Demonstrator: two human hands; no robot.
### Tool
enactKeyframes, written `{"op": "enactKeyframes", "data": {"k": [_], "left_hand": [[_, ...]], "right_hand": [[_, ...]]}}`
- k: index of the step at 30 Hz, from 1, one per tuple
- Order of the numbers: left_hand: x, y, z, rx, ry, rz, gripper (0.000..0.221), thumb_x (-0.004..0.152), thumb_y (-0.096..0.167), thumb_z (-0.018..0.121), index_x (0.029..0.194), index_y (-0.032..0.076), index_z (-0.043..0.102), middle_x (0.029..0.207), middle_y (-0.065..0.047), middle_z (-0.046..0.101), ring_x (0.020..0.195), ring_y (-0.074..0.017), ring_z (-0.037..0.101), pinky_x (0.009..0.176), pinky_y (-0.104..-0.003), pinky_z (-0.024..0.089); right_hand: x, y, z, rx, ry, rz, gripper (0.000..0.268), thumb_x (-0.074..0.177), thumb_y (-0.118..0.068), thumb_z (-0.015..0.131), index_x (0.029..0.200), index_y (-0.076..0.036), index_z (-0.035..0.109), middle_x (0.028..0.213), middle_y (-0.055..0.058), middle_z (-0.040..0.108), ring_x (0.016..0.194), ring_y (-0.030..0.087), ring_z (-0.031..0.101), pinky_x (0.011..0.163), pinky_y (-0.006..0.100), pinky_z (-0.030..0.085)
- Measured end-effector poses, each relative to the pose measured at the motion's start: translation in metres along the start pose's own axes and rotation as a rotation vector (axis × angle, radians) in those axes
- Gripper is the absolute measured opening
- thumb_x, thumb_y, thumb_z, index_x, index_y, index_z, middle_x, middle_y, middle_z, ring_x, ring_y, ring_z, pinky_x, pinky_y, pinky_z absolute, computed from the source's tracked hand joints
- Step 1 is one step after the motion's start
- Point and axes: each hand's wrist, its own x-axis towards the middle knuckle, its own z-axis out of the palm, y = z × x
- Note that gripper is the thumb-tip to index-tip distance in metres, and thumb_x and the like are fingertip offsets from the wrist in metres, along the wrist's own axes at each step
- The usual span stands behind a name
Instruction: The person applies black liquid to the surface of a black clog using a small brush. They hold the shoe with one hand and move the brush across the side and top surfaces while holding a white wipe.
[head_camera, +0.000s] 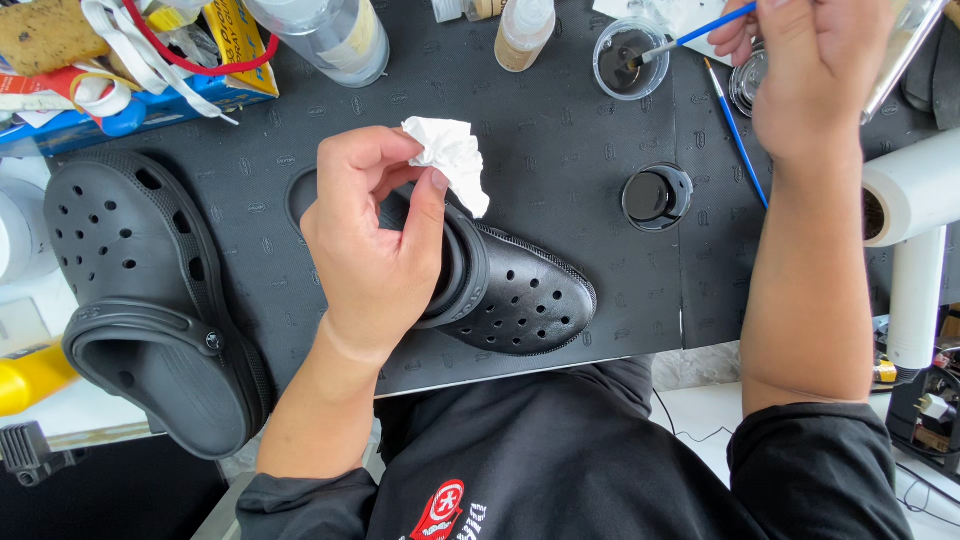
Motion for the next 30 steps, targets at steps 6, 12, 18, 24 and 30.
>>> {"op": "enactKeyframes", "data": {"k": [6,12,18,24,30], "left_hand": [[0.002,0.0,0.0,-0.016,-0.007,-0.004,0.022,0.108,-0.007,0.071,0.12,-0.002,0.053,0.112,-0.012,0.068,0.1,-0.014,0.074,0.095,-0.025,0.061],[0.002,0.001,0.001,0.003,-0.003,-0.008,0.022,0.107,-0.007,0.072,0.119,-0.003,0.054,0.111,-0.012,0.069,0.1,-0.014,0.074,0.094,-0.025,0.061],[0.002,0.003,0.001,0.025,-0.008,-0.005,0.022,0.107,-0.008,0.072,0.121,-0.003,0.055,0.114,-0.011,0.069,0.102,-0.0142,0.074,0.096,-0.026,0.062],[0.003,0.003,0.002,0.014,-0.01,0.007,0.022,0.107,-0.008,0.072,0.122,-0.003,0.057,0.117,-0.011,0.069,0.107,-0.0151,0.074,0.097,-0.026,0.063],[0.002,0.006,0.001,0.037,-0.017,0.01,0.021,0.107,-0.008,0.073,0.122,-0.004,0.058,0.118,-0.011,0.069,0.107,-0.0152,0.075,0.096,-0.026,0.063]], "right_hand": [[0.011,-0.017,0.02,-0.259,-0.013,-0.031,0.023,0.12,0.002,0.046,0.11,0.012,0.063,0.095,0.015,0.07,0.085,0.018,0.069,0.078,0.025,0.055],[0.014,-0.027,0.024,-0.4,-0.057,-0.176,0.019,0.119,0.005,0.047,0.109,0.012,0.061,0.093,0.015,0.069,0.09,0.019,0.073,0.081,0.025,0.058],[0.017,-0.033,0.026,-0.43,-0.077,-0.173,0.017,0.116,0.008,0.048,0.109,0.013,0.063,0.091,0.015,0.068,0.087,0.02,0.073,0.078,0.027,0.057],[0.021,-0.033,0.029,-0.46,-0.099,-0.191,0.016,0.115,0.008,0.049,0.107,0.012,0.063,0.089,0.013,0.067,0.087,0.019,0.074,0.076,0.025,0.057],[0.024,-0.035,0.034,-0.494,-0.096,-0.179,0.016,0.114,0.006,0.053,0.105,0.011,0.065,0.086,0.012,0.07,0.081,0.018,0.073,0.077,0.028,0.055]]}}
